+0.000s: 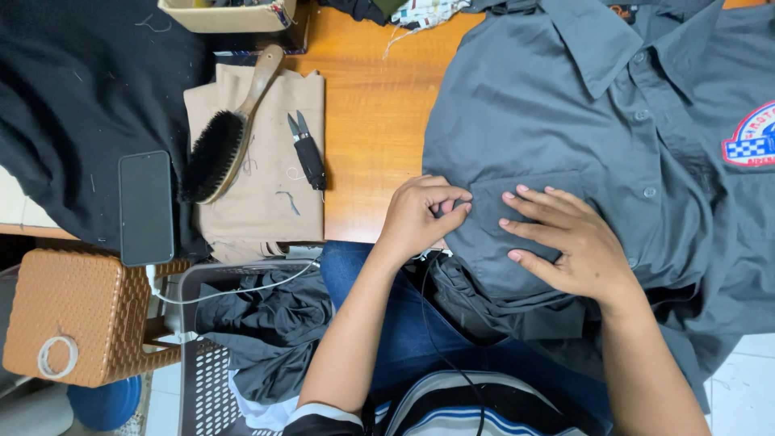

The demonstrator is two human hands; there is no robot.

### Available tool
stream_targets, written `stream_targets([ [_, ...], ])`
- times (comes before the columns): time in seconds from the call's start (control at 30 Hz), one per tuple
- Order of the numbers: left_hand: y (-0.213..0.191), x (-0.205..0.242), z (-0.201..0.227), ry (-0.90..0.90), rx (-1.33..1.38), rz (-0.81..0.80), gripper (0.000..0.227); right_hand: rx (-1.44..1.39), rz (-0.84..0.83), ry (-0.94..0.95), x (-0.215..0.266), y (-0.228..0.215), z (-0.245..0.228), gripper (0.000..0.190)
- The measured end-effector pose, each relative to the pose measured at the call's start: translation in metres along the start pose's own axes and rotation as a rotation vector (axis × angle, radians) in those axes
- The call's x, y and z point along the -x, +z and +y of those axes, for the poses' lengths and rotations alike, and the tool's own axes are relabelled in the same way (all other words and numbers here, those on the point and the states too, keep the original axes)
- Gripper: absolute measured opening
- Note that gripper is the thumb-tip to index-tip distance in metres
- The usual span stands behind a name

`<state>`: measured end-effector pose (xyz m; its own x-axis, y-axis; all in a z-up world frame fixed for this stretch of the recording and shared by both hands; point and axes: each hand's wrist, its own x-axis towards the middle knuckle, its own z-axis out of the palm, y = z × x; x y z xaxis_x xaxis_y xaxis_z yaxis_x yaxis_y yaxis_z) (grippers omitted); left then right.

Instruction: The person uses a pair of snips to trim loose threads from a grey shirt and a grey jacket, handling the garments by hand to work on the collar area and around an embroidered patch.

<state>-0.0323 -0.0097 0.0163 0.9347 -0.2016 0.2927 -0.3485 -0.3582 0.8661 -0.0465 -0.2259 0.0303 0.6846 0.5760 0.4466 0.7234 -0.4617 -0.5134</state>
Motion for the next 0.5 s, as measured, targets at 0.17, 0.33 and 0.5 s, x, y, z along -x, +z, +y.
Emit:
stream_targets([
  [0.17,0.007,0.000,0.003,0.069,-0.188,0.016,0.003,0.013,0.007,-0.014,0.000,0.000,0.000,0.024],
  [0.33,0.015,0.002,0.002,0.121,-0.354,0.044,0.007,0.011,0.017,-0.013,0.001,0.000,-0.001,0.024],
  [0.5,0.015,0.006,0.005,0.095,-0.403,0.094,0.009,0.055,-0.076,0.061,0.003,-0.001,-0.002,0.029],
])
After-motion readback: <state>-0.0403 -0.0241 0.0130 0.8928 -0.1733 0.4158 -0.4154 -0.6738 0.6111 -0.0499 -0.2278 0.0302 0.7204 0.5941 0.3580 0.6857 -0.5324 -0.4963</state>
